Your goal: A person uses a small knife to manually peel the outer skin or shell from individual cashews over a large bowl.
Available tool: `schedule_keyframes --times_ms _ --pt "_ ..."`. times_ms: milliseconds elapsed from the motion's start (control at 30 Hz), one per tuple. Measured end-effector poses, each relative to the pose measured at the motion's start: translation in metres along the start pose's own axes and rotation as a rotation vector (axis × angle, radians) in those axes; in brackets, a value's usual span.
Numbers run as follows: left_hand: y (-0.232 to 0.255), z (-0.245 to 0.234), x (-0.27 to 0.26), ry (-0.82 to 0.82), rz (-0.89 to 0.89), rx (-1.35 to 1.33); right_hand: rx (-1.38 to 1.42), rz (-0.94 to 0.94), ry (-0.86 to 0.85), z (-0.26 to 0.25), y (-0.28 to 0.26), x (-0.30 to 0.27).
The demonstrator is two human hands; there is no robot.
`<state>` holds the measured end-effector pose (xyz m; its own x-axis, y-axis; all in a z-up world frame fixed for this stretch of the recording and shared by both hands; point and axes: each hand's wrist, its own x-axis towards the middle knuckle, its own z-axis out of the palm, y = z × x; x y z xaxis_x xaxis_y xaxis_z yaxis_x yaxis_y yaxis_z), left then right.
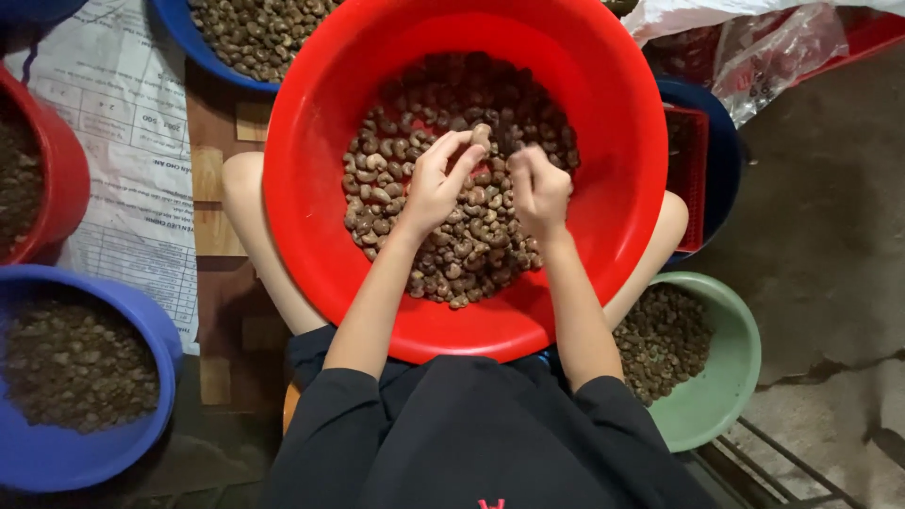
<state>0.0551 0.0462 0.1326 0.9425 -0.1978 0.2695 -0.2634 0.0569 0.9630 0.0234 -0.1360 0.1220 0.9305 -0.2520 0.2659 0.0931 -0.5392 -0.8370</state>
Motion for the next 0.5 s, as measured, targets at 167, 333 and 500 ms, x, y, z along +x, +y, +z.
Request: schedule_keyframes --times_ms 167,333,500 --pt "0.011 -0.019 0.009 -0.085 0.076 0.052 -0.548 -0.47 -0.082 -0.023 0.019 0.016" --pt "0.018 -0.015 0.003 -0.118 0.031 -0.085 -0.527 -0.508 -0.099 -0.013 0.02 0.014" --pt "0.013 -0.016 0.0 -0.063 -0.024 -0.149 -0.36 -0.463 -0.078 -0.013 0.004 0.011"
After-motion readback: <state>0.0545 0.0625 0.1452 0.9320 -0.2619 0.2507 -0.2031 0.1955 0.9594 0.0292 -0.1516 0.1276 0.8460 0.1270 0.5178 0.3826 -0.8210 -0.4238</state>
